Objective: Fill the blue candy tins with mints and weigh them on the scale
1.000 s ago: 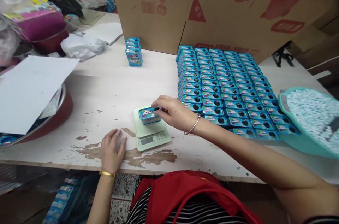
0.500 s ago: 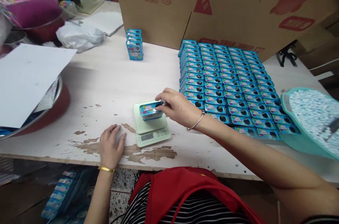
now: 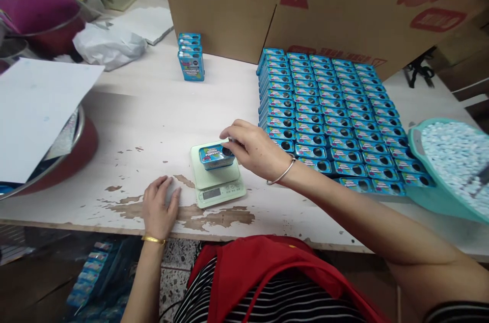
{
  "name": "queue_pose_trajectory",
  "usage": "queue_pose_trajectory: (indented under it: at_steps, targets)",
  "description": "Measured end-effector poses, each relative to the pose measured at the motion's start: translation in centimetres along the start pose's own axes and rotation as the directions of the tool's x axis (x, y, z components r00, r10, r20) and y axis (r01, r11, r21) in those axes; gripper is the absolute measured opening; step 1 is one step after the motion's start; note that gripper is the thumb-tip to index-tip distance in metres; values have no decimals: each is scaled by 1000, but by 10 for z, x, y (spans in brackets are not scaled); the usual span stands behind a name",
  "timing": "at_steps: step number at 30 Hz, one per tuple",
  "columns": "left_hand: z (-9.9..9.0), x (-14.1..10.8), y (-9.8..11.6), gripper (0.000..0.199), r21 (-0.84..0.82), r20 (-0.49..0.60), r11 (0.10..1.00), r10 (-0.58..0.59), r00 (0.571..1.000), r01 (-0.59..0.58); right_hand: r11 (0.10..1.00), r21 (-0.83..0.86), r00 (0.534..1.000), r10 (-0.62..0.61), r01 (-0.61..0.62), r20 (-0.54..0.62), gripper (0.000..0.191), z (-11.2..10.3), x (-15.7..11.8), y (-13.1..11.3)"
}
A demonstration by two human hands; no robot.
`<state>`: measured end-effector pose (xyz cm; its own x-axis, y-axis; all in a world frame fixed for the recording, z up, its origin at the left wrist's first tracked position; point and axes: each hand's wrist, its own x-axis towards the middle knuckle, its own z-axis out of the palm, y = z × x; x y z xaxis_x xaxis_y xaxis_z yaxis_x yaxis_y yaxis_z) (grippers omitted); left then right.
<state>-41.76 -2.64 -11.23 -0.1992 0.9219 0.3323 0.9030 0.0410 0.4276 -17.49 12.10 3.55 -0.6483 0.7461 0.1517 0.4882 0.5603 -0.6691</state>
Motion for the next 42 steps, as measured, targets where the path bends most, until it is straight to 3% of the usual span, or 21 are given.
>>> queue_pose_trajectory:
  at_steps: [7, 14, 17, 21, 25, 27, 29, 32, 34, 37, 42]
  targets:
    - [0, 0, -1, 35, 5, -4, 1000, 9, 1000, -9, 1000, -21, 1000, -12, 12, -28, 23, -4, -3, 4]
    - [0, 0, 0, 35, 12, -2, 1000, 16, 1000, -16, 994, -111, 995, 3, 8, 96, 21, -1, 2, -3]
    - [0, 1, 0, 34, 8, 1, 1000, 7, 1000, -7, 994, -106, 995, -6, 16, 98, 22, -1, 3, -5]
    - [0, 0, -3, 34, 12, -4, 1000, 13, 1000, -13, 1000, -11, 1000, -26, 26, -2, 22, -8, -1, -6]
    - [-7, 2, 2, 38, -10, -19, 999, 39, 999, -39, 973, 230, 986, 35, 3, -161, 21, -12, -24, -2]
    - [-13, 10, 14, 46, -47, -44, 996, 74, 996, -76, 918, 386, 976, 163, -96, -144, 21, -4, -46, 5]
    - [-21, 26, 33, 58, -75, -71, 987, 139, 988, -144, 813, 525, 950, 312, -252, -26, 24, 11, -70, 15]
    - [-27, 63, 65, 75, -61, -49, 952, 298, 953, -300, 607, 644, 864, 472, -465, 178, 31, 37, -106, 30]
    - [-28, 87, 86, 68, -41, 17, 911, 411, 911, -410, 516, 672, 814, 530, -531, 237, 33, 50, -125, 37]
    - [-29, 110, 118, 41, -20, 84, 853, 521, 850, -521, 458, 684, 775, 578, -568, 257, 30, 58, -143, 42]
    - [-12, 110, 171, 37, -118, 133, 757, 654, 745, -643, 422, 682, 751, 593, -597, 291, 24, 56, -155, 44]
